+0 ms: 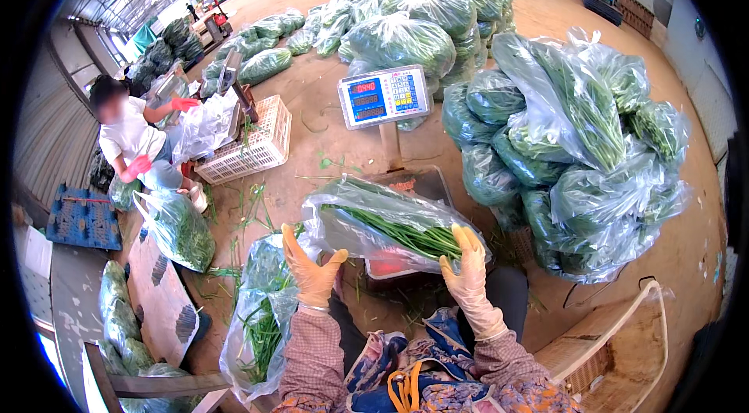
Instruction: The person packs bunches of green vegetables into plastic bags by hand and weighs the filled bags on a digital scale.
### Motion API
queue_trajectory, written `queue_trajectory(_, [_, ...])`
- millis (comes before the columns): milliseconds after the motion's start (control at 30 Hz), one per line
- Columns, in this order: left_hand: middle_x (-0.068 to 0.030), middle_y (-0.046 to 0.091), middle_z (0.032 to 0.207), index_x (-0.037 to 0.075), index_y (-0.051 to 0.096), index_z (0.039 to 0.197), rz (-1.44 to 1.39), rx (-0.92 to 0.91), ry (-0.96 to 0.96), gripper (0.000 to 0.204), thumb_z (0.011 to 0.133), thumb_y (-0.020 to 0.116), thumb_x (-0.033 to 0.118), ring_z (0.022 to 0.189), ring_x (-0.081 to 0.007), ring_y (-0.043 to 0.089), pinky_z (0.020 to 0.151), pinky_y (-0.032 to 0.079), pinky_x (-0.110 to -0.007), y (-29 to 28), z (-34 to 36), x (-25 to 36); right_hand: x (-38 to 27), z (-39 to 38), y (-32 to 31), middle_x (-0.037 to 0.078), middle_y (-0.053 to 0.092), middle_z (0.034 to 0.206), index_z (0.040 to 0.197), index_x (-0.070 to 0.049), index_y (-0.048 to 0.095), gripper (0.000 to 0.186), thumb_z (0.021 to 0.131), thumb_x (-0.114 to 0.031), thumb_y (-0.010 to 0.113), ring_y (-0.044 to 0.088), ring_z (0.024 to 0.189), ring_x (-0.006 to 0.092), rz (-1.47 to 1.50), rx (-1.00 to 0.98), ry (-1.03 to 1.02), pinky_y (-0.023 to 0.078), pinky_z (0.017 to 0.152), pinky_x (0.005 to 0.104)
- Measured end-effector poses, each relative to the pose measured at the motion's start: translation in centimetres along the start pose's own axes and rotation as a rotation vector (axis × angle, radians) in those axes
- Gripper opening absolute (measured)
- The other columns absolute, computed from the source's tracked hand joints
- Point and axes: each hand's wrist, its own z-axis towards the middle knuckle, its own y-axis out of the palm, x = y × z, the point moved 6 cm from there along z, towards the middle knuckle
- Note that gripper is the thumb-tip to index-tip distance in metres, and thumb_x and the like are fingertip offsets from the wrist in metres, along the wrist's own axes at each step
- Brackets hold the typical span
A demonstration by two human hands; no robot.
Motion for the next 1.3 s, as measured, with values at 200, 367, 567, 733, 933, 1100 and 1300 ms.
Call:
queue_trajectory(200, [-0.0227, 0.036, 0.131, -0.003, 0.03, 0.132, -0.047, 0.055, -0.062, 0.097, 0.057, 0.079, 0.035, 0.122, -0.0359, 0.034, 0.102, 0.027, -0.041, 1.3, 3.5, -1.2, 0.6, 2.8, 1.8, 0.019, 0.042, 0.125, 0.129, 0.0, 0.033, 0.082, 0.058, -0.012, 0.074, 0.036, 0.117, 0.0382, -0.181, -0.061, -0.06, 0.029, 0.1, 0.0432])
queue_trajectory(367, [-0.022, 0.042, 0.126, 0.0, 0.04, 0.126, -0.24, -0.234, -0.16, 0.079, 0.064, 0.076, 0.033, 0.118, -0.0364, 0.038, 0.099, 0.031, -0.041, 2.5, 6.0, -1.6, -2.8, 4.4, 5.2, 0.02, 0.042, 0.124, 0.128, 0.0, 0.034, 0.077, 0.062, -0.012, 0.071, 0.038, 0.116, 0.0374, -0.152, -0.15, -0.18, 0.031, 0.098, 0.0437])
queue_trajectory(567, [-0.0197, 0.045, 0.123, 0.001, 0.043, 0.123, 0.222, -0.019, 0.051, 0.068, 0.071, 0.069, 0.036, 0.118, -0.0377, 0.037, 0.1, 0.027, -0.043, -1.9, -0.5, -0.3, -6.0, 1.3, 3.9, 0.021, 0.047, 0.12, 0.126, -0.001, 0.041, 0.057, 0.073, -0.002, 0.061, 0.044, 0.112, 0.0361, 0.122, -0.211, -0.219, 0.033, 0.097, 0.0408])
queue_trajectory(733, [-0.0227, 0.037, 0.131, -0.002, 0.032, 0.13, 0.348, -0.102, -0.721, 0.076, 0.076, 0.063, 0.041, 0.123, -0.0363, 0.032, 0.103, 0.024, -0.041, -9.9, -14.6, -16.7, -9.7, -1.4, 8.4, 0.017, 0.049, 0.121, 0.124, 0.0, 0.044, 0.051, 0.075, 0.003, 0.058, 0.046, 0.112, 0.0304, 0.298, -0.441, -0.233, 0.035, 0.096, 0.0362])
queue_trajectory(933, [-0.0242, 0.053, 0.108, 0.004, 0.045, 0.12, -0.181, -0.525, -0.613, 0.041, 0.084, 0.05, 0.023, 0.099, -0.0401, 0.051, 0.085, 0.04, -0.042, -2.1, -22.8, -12.6, -21.5, -2.1, 17.2, 0.015, 0.057, 0.11, 0.117, -0.005, 0.051, 0.043, 0.075, -0.001, 0.061, 0.053, 0.103, 0.0295, 0.559, -0.789, -0.502, 0.043, 0.088, 0.0353])
queue_trajectory(1100, [-0.0151, 0.059, 0.105, 0.002, 0.052, 0.116, -0.557, -0.778, -0.571, 0.038, 0.083, 0.056, 0.021, 0.095, -0.0247, 0.056, 0.085, 0.042, -0.034, -3.2, -18.5, -11.7, -19.1, -9.1, 28.7, 0.022, 0.051, 0.118, 0.13, 0.0, 0.034, 0.059, 0.079, -0.017, 0.059, 0.048, 0.11, 0.034, 0.227, -1.323, -0.556, 0.039, 0.094, 0.0353])
queue_trajectory(1300, [-0.0155, 0.057, 0.108, 0.003, 0.052, 0.117, 0.059, -0.112, -0.578, 0.039, 0.081, 0.056, 0.016, 0.101, -0.0341, 0.053, 0.09, 0.041, -0.038, -6.5, -13.6, -23.0, -8.8, -9.3, 33.4, 0.019, 0.043, 0.129, 0.142, -0.016, 0.005, 0.079, 0.082, -0.013, 0.057, 0.056, 0.093, 0.0214, 0.276, -1.039, 0.415, 0.049, 0.07, 0.0311])
